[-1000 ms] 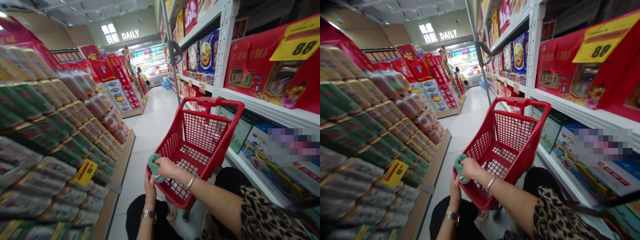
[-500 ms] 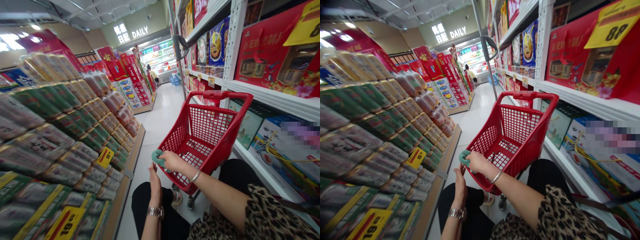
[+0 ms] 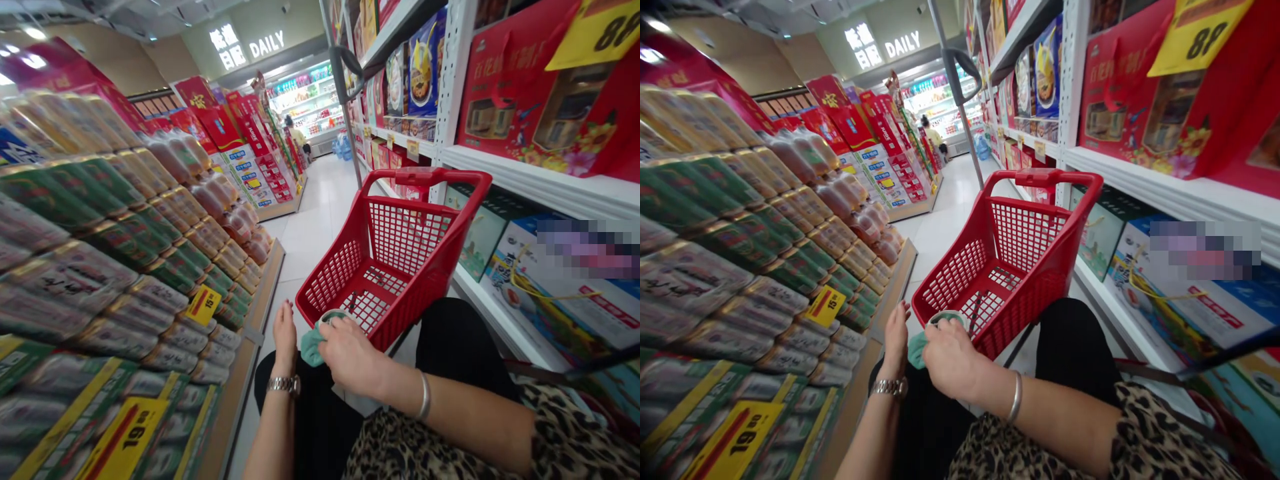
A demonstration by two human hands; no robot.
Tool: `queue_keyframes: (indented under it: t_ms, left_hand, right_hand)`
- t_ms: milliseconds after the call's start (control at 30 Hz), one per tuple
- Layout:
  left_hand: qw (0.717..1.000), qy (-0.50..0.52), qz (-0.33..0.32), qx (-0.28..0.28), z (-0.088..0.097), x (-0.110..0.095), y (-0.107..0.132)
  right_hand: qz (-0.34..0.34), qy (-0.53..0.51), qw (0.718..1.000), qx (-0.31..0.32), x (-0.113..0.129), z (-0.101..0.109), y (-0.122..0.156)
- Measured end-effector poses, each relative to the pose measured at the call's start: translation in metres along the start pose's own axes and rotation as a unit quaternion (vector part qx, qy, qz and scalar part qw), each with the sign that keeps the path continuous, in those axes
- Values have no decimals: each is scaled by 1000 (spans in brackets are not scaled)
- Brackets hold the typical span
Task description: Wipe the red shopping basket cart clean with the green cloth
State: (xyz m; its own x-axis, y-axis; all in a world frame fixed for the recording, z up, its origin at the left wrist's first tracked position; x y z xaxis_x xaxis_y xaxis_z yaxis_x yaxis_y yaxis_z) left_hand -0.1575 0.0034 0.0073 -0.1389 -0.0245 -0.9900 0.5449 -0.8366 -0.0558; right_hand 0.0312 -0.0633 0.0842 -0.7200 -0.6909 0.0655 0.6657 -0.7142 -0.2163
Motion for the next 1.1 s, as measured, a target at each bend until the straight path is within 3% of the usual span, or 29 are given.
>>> queue_keyframes:
  t_ms: [133,267,400,533,733,900,1100]
  left_hand:
    - [995,-83,-23,43,-17,-19,-23]
    - [982,-174,-18,71,-29,-26,-34]
    - [966,-248,-13,70,-34,-29,-39]
    - [954,-292,-16,62,-34,-32,-43]
    - [947,-319,-23,26,-34,-29,-44]
    - [947,-321,-31,3,-36,-30,-46]
    - [948,-315,-36,-6,-47,-37,-43]
  right_hand:
    - [9,16,999,-40,3,-1,28]
    - [22,32,993,-110,-1,-4,52]
    - [-35,54,986,-153,-16,-8,63]
    - [-122,46,976,-177,-48,-8,65]
    - [-258,32,944,-203,-122,-10,71]
    - [-284,18,931,-227,-172,-7,60]
    - [-291,15,935,-202,-205,-3,32]
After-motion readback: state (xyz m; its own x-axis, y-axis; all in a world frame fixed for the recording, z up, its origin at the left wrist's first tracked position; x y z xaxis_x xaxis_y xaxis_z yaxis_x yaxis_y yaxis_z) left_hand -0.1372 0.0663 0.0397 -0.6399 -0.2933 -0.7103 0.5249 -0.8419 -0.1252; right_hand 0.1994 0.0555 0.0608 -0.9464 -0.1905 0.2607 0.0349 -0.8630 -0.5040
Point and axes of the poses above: each hand's wrist, its own y-axis away from the middle knuckle, its own z-axis out of the back of the hand, x = y × z, the point moved 3 cm from there along -y, towards the middle knuckle, and after that the axes turned 13 degrees about y, right-handed, at the moved point
